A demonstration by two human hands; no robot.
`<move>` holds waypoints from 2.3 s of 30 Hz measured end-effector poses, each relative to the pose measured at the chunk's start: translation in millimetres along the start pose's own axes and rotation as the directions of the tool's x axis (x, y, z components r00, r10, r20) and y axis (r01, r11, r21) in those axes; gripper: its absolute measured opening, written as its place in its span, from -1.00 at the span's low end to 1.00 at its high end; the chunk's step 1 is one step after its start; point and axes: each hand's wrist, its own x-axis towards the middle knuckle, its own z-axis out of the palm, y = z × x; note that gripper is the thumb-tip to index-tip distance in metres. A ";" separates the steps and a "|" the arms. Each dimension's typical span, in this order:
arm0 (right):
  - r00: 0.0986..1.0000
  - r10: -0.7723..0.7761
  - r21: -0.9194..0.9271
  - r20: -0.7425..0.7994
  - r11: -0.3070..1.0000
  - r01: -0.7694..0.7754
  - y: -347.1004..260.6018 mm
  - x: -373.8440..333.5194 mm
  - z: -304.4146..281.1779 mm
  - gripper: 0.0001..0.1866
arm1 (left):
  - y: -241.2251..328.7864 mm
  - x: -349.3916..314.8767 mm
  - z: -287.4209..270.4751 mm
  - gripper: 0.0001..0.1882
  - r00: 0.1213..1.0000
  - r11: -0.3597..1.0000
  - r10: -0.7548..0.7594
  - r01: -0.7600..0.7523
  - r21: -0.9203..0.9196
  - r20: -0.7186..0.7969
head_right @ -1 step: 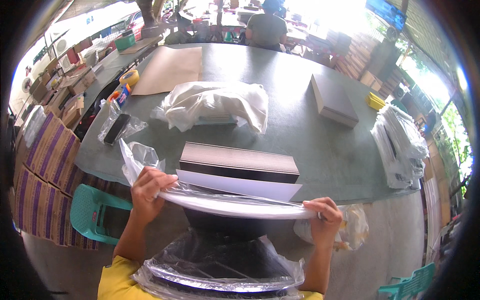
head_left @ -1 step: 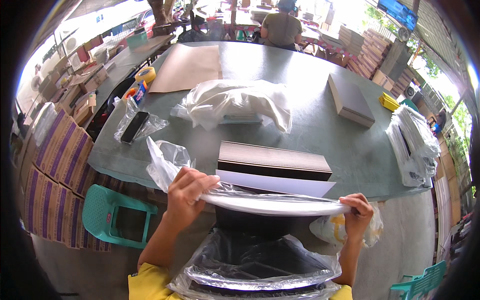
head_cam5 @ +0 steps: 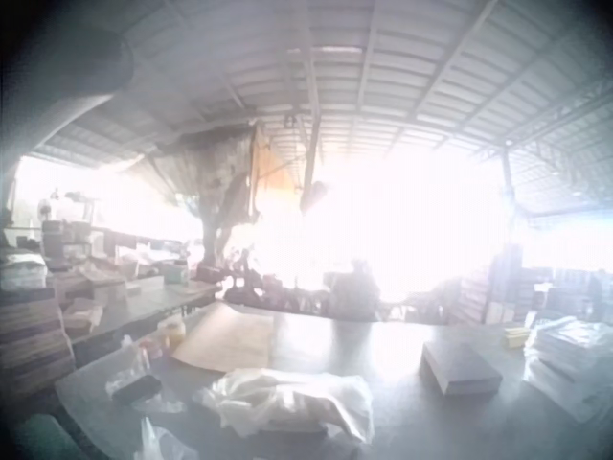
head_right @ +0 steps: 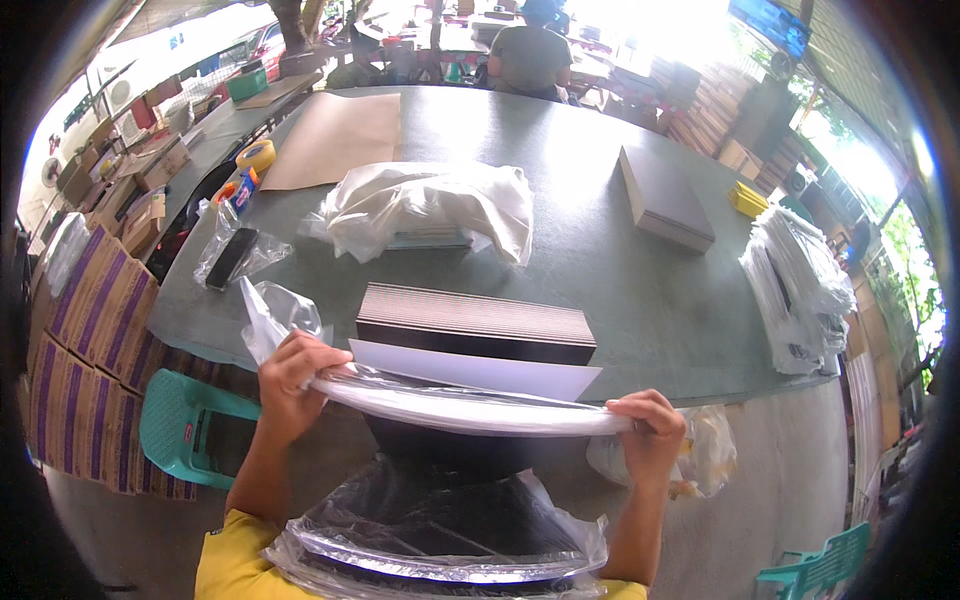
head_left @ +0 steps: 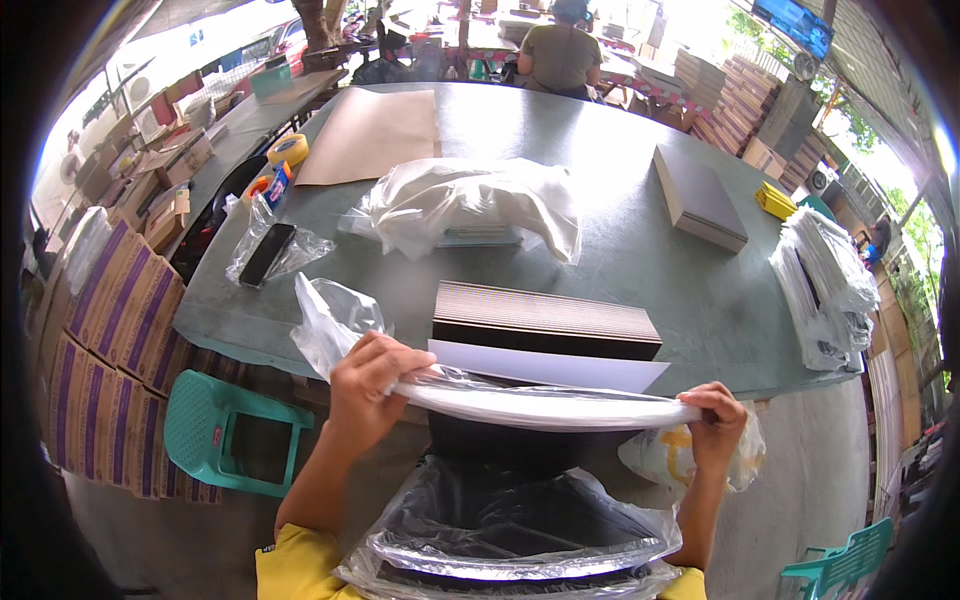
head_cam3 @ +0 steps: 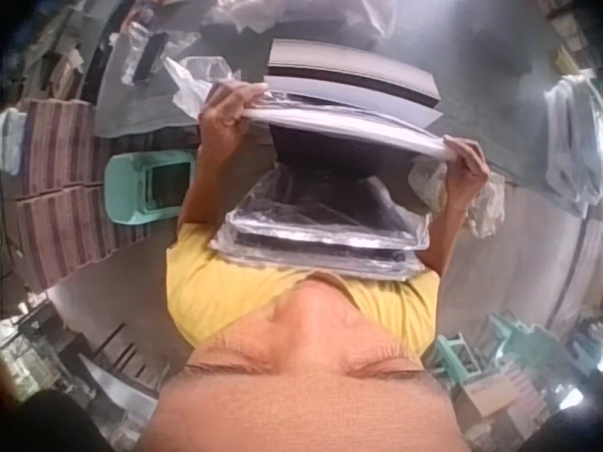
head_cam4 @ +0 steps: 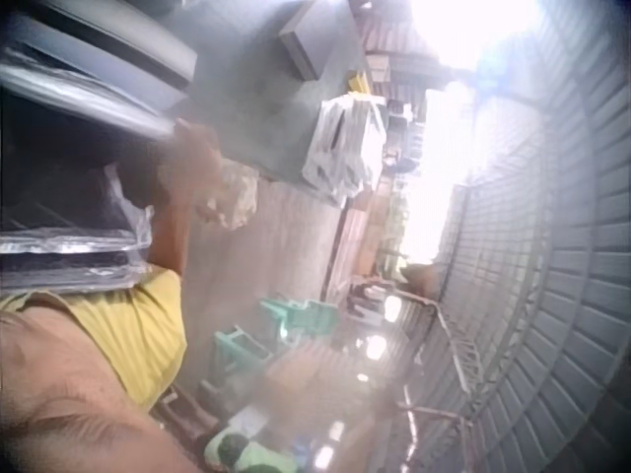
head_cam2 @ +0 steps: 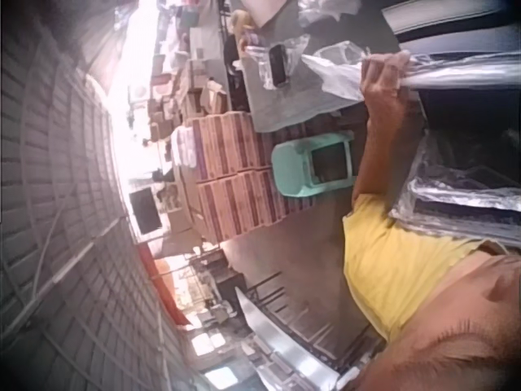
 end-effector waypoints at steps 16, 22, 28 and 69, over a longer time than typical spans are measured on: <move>0.468 0.683 -0.656 0.562 0.712 -0.252 211.2 -185.8 88.5 -0.70 | -62.7 -140.8 68.8 -0.71 0.378 0.170 -0.541 0.924 -0.343 0.751; 0.544 0.774 -0.481 0.326 0.631 -0.609 235.8 -200.4 107.4 -0.68 | -120.0 -214.1 103.1 -0.60 0.332 0.288 -0.586 0.938 -0.193 0.739; 0.764 0.599 -0.393 0.240 0.780 -0.488 176.5 -142.6 57.1 -0.83 | -114.6 -199.8 97.9 -0.70 0.230 0.362 -0.506 0.931 -0.037 0.831; -0.107 0.341 -0.357 0.934 0.895 -0.268 113.2 -115.9 111.3 -0.46 | -71.6 -148.3 156.7 -0.72 0.369 0.849 -0.023 0.498 -0.177 0.929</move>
